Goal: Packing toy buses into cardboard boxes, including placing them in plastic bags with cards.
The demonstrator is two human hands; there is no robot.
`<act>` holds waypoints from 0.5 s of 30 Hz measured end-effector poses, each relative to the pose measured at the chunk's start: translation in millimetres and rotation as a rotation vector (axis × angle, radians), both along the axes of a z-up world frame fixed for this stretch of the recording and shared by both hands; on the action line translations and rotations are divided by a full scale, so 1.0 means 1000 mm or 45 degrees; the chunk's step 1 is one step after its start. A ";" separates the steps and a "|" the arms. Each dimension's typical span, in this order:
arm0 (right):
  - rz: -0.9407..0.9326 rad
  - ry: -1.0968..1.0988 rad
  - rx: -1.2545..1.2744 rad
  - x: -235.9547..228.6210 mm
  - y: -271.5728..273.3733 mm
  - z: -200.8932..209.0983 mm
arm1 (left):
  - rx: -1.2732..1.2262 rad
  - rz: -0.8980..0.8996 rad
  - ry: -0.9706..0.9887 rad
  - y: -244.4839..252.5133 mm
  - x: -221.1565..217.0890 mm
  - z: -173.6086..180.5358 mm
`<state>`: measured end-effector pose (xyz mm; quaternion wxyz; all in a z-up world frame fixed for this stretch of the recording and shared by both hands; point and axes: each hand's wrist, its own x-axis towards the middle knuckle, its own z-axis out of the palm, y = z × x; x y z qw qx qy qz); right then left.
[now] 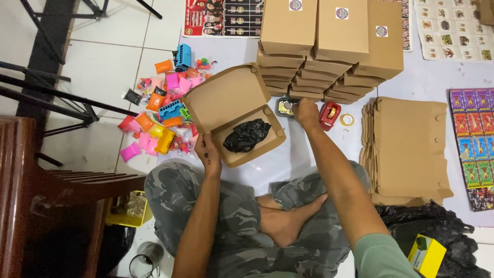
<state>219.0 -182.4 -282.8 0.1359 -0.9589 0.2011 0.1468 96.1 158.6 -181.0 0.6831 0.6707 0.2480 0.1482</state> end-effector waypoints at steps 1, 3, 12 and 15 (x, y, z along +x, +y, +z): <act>0.000 -0.001 0.000 0.001 -0.002 -0.002 | 0.000 0.000 -0.001 0.000 0.001 -0.002; -0.016 -0.058 0.045 0.002 -0.004 -0.005 | -0.018 0.000 -0.002 0.001 0.001 -0.006; 0.191 -0.567 0.052 -0.045 0.017 0.087 | -0.123 -0.030 -0.058 0.007 0.001 -0.039; 0.403 -1.090 0.301 -0.086 0.025 0.141 | -0.232 -0.062 -0.102 0.024 0.008 -0.095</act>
